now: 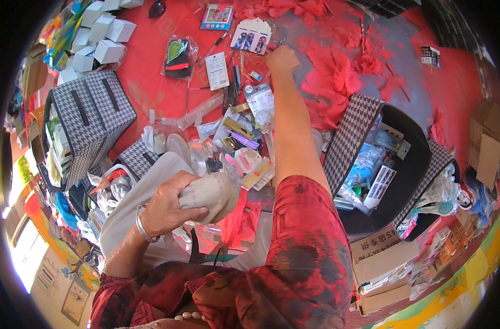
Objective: The person sits on the floor and sorts stationery items from a pile. They pick up pens, pencils, and small packages, inspect them, and place them into a nearby basket.
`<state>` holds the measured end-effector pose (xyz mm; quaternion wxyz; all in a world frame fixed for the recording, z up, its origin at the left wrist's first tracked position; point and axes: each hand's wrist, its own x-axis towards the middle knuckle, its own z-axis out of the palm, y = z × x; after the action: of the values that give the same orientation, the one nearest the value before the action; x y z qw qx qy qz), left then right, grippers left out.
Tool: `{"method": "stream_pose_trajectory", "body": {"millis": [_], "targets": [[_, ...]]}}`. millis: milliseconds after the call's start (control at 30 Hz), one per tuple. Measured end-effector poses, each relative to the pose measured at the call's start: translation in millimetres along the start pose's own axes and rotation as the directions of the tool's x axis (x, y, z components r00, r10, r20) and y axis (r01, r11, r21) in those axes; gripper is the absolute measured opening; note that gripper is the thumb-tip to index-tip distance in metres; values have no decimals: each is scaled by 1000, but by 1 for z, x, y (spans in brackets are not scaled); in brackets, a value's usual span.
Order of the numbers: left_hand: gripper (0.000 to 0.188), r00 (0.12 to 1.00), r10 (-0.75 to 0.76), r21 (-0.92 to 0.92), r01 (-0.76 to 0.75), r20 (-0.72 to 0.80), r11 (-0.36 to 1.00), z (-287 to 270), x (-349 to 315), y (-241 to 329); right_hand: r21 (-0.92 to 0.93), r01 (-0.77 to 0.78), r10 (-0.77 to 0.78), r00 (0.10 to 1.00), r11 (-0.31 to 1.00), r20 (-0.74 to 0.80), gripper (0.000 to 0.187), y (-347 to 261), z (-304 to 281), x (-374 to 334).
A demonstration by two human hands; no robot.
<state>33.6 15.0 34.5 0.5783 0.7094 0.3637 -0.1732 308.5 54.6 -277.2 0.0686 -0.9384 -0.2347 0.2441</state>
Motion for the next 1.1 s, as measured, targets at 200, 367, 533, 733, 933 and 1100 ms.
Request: {"method": "stream_pose_trajectory", "body": {"millis": [200, 367, 533, 733, 933, 1100], "targets": [[45, 999, -42, 29, 41, 16, 999, 3, 2, -1, 88, 59, -51, 995, 994, -85, 35, 8, 0, -3], [46, 999, -29, 29, 29, 14, 999, 5, 1, 0, 78, 124, -118, 991, 989, -70, 26, -1, 6, -9], [45, 1000, 14, 38, -13, -5, 999, 5, 1, -6, 72, 33, -23, 990, 997, -137, 25, -7, 12, -14], [44, 999, 32, 13, -32, -26, 999, 8, -2, -14, 484, 28, -86, 992, 875, 98, 21, 17, -2, 10], [45, 999, 39, 8, -39, -2, 999, 14, -5, -16, 827, -227, -228, 893, 515, 387, 7, 40, -18, 28], [45, 1000, 14, 31, -15, 11, 999, 23, -8, -18, 799, -310, -314, 799, 516, 513, 16, 57, -35, 15]]}}
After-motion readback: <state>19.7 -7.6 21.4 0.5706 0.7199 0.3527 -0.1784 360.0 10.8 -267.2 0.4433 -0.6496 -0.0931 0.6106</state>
